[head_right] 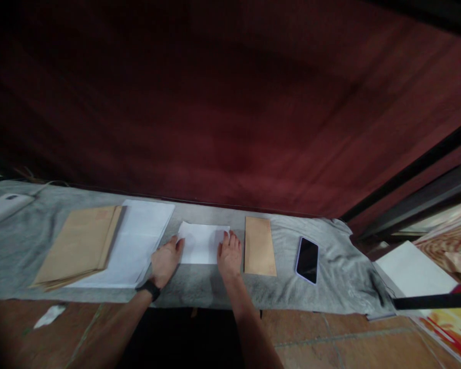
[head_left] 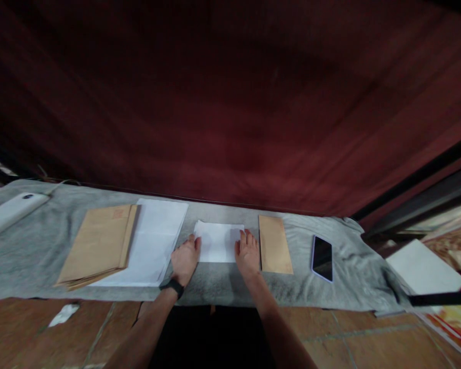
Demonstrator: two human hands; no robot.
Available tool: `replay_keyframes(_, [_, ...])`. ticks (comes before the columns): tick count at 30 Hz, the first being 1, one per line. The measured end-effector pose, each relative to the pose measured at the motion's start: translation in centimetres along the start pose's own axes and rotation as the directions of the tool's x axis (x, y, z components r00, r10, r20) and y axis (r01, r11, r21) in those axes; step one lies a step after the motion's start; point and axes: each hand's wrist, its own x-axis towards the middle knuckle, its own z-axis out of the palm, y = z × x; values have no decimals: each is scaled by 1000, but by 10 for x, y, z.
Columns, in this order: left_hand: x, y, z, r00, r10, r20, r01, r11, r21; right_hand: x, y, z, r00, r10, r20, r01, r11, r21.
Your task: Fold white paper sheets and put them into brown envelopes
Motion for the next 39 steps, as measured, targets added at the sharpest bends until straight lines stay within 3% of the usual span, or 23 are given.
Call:
replay_keyframes(4, [1, -1, 0, 1000, 18, 20, -18, 1000, 1, -11, -8, 11, 991, -135, 19, 133, 986, 96])
replay_keyframes(9, [3, -2, 4, 1000, 17, 1, -17, 1000, 6, -23, -12, 19, 992, -111, 66, 105, 991, 82])
replay_keyframes(20, [0, 1, 5, 996, -78, -39, 76, 996, -36, -26, -15, 15, 994, -90, 63, 87, 995, 45])
replay_keyframes(24, [-3, 3, 8, 960, 46, -276, -62, 997, -50, -26, -15, 17, 994, -98, 54, 95, 994, 57])
replay_keyframes(26, [-5, 11, 11, 934, 156, -322, -178, 983, -41, -26, -15, 17, 994, -98, 49, 95, 993, 62])
replay_keyframes(31, [-5, 40, 33, 855, 435, -283, -477, 874, -97, -26, -15, 20, 995, -88, 41, 85, 994, 72])
replay_keyframes(35, [-4, 40, 49, 870, 449, -205, -473, 876, -89, -26, -15, 21, 997, -75, 35, 73, 995, 75])
replay_keyframes(39, [-5, 28, 51, 873, 449, -191, -469, 880, -73, -27, -15, 18, 997, -74, 28, 71, 994, 81])
